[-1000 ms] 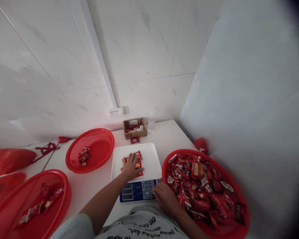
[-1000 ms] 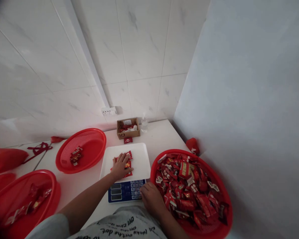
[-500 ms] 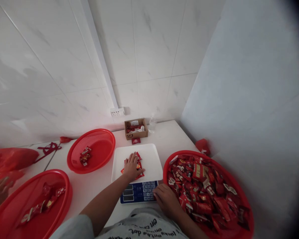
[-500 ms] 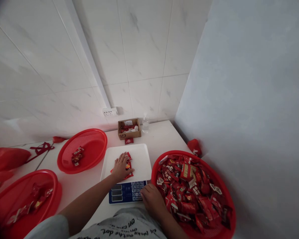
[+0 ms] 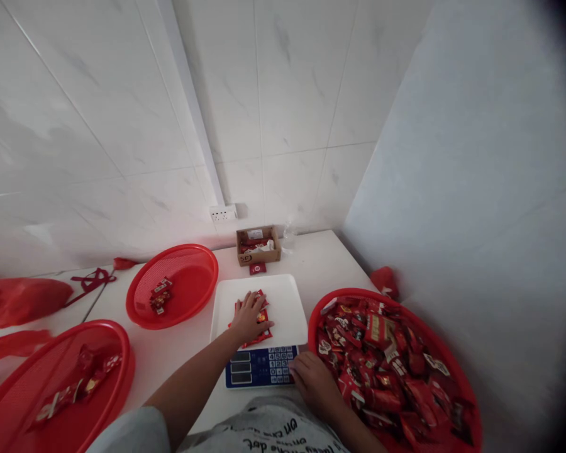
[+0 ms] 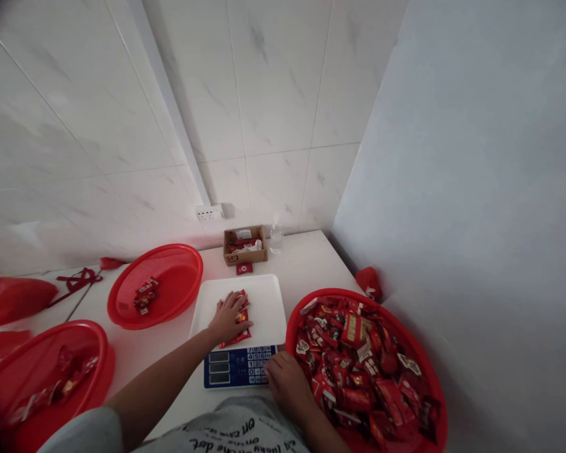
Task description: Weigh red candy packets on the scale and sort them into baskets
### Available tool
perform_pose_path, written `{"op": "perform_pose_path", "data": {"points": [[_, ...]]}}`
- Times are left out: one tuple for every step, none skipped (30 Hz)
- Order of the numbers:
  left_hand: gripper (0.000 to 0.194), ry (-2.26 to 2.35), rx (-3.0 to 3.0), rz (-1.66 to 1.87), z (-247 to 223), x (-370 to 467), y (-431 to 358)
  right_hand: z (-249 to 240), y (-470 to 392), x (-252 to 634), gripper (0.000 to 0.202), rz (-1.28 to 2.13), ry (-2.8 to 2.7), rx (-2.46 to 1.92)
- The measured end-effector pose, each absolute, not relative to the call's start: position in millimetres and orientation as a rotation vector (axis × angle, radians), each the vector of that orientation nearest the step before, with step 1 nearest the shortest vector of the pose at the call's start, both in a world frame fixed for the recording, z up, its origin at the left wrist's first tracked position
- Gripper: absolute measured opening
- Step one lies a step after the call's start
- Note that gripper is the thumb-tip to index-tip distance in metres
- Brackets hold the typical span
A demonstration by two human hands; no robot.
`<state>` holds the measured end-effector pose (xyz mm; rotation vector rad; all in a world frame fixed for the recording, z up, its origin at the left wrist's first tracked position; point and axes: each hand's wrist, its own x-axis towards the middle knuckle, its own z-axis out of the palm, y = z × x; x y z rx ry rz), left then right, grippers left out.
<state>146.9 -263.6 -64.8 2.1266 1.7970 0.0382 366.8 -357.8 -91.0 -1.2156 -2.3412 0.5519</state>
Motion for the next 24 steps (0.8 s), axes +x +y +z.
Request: {"op": "perform_pose_path", "data": {"points": [[0.079, 1.787, 2.134, 0.036, -63.7, 143.7, -263.7, -91.0, -357.6, 366.9, 0.019, 0.554, -2.341, -1.221], [0.082, 1.780, 2.142, 0.032, -62.9, 140.0, -264.1, -91.2, -357.5, 367.0, 0.019, 0.559, -2.338, -1.224], [0.085, 1.776, 2.149, 0.025, -62.3, 136.2, -264.8, -91.4, -357.4, 367.1, 0.019, 0.566, -2.331, -1.227], [0.088, 1.773, 2.154, 0.019, -62.0, 132.4, -265.8, -91.8, -357.3, 367.3, 0.019, 0.574, -2.327, -1.228], [0.091, 1.770, 2.155, 0.014, -62.0, 128.9, -267.0, -92.1, -357.2, 367.6, 0.018, 0.584, -2.322, -1.226], [0.093, 1.764, 2.156, 0.008, -62.0, 125.8, -268.2, -92.3, -357.1, 367.9, 0.018, 0.594, -2.318, -1.222], [0.095, 1.752, 2.161, -0.003, -62.2, 123.4, -269.4, -92.4, -357.0, 368.2, 0.017, 0.600, -2.315, -1.218], [0.096, 1.736, 2.169, -0.019, -62.4, 121.6, -270.4, -92.3, -357.0, 368.5, 0.018, 0.604, -2.313, -1.211], [0.098, 1.718, 2.179, -0.039, -62.7, 120.5, -271.1, -92.1, -357.0, 368.7, 0.018, 0.606, -2.311, -1.202], [0.099, 1.701, 2.186, -0.060, -63.0, 120.0, -271.7, -91.9, -357.0, 368.9, 0.018, 0.608, -2.308, -1.194], [0.100, 1.690, 2.189, -0.076, -63.4, 120.1, -272.0, -91.8, -357.0, 369.1, 0.019, 0.610, -2.306, -1.188], [0.100, 1.689, 2.184, -0.083, -63.9, 120.9, -272.2, -91.7, -357.1, 369.2, 0.019, 0.612, -2.304, -1.185], [0.100, 1.699, 2.170, -0.078, -64.5, 122.2, -272.4, -91.8, -357.0, 369.2, 0.019, 0.614, -2.303, -1.182], [0.099, 1.716, 2.151, -0.063, -65.5, 124.1, -272.5, -92.0, -356.9, 369.2, 0.019, 0.615, -2.303, -1.179], [0.098, 1.739, 2.127, -0.037, -66.8, 126.5, -272.7, -92.3, -356.8, 369.2, 0.019, 0.617, -2.302, -1.178], [0.096, 1.768, 2.102, -0.004, -68.4, 129.3, -273.0, -92.6, -356.6, 369.3, 0.019, 0.619, -2.300, -1.177], [0.094, 1.802, 2.075, 0.034, -70.2, 132.4, -273.3, -92.9, -356.5, 369.3, 0.019, 0.619, -2.298, -1.177], [0.093, 1.837, 2.050, 0.073, -72.2, 135.7, -273.6, -93.1, -356.3, 369.5, 0.018, 0.621, -2.296, -1.177], [0.092, 1.867, 2.028, 0.108, -74.3, 139.0, -274.0, -93.1, -356.1, 369.7, 0.019, 0.624, -2.293, -1.180], [0.091, 1.895, 2.011, 0.136, -76.1, 142.0, -274.3, -93.0, -356.0, 369.9, 0.019, 0.630, -2.290, -1.182], [0.091, 1.919, 2.000, 0.153, -77.6, 144.6, -274.5, -92.8, -356.0, 370.2, 0.018, 0.637, -2.287, -1.182], [0.090, 1.936, 2.001, 0.161, -78.6, 146.7, -274.6, -92.5, -356.0, 370.5, 0.018, 0.645, -2.285, -1.182], [0.090, 1.949, 2.014, 0.161, -79.0, 148.2, -274.7, -92.1, -356.1, 370.8, 0.018, 0.652, -2.284, -1.182], [0.089, 1.962, 2.033, 0.154, -78.8, 149.1, -274.7, -91.6, -356.3, 371.0, 0.017, 0.657, -2.285, -1.183]]}}
